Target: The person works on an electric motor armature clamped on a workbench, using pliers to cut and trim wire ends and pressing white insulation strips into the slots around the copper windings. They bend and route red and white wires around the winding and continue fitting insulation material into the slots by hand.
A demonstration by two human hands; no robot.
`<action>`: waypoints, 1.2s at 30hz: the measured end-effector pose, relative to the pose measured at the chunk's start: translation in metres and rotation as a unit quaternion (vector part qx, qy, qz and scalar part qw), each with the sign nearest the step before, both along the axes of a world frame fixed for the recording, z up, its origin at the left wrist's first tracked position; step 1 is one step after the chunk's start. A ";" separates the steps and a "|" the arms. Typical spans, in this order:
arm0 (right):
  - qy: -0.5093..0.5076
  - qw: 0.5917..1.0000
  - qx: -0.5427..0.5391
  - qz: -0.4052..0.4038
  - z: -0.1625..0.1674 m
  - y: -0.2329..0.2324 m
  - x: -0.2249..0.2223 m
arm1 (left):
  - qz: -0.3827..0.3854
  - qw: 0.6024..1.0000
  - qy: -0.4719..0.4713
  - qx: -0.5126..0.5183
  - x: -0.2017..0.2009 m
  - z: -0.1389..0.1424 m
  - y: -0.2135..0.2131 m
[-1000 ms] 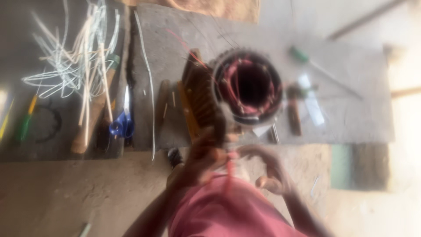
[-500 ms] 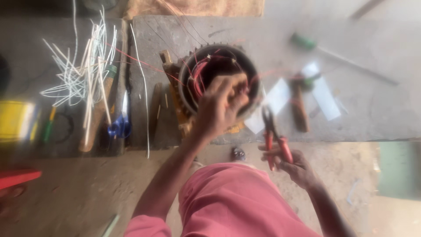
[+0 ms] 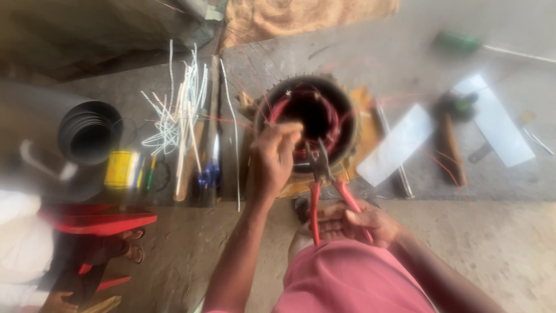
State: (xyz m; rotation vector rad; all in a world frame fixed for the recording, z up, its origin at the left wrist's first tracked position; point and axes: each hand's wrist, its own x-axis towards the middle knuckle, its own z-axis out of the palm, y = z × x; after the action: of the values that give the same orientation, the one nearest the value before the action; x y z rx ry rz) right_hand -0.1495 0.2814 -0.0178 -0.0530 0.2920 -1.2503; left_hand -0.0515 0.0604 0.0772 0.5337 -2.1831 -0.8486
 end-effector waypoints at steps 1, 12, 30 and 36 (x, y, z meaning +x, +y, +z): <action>-0.010 1.000 -0.006 0.007 0.002 0.001 0.000 | 0.012 1.000 0.005 0.021 0.000 -0.001 0.000; -0.034 0.999 -0.002 -0.011 -0.004 -0.025 0.018 | 0.013 0.999 0.018 -0.024 0.005 -0.021 0.007; 0.006 0.997 0.052 -0.049 -0.001 -0.027 0.029 | -0.017 0.997 0.054 0.057 0.006 -0.035 0.016; 0.060 0.993 0.092 -0.044 0.000 -0.032 0.032 | 0.018 0.986 0.046 0.161 0.009 -0.041 0.021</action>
State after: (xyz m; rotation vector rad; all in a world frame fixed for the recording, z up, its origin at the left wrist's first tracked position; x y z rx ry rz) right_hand -0.1174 0.2497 -0.0180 0.0442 0.5176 -1.3047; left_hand -0.0426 0.0813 0.0363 0.6742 -1.9579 -1.1927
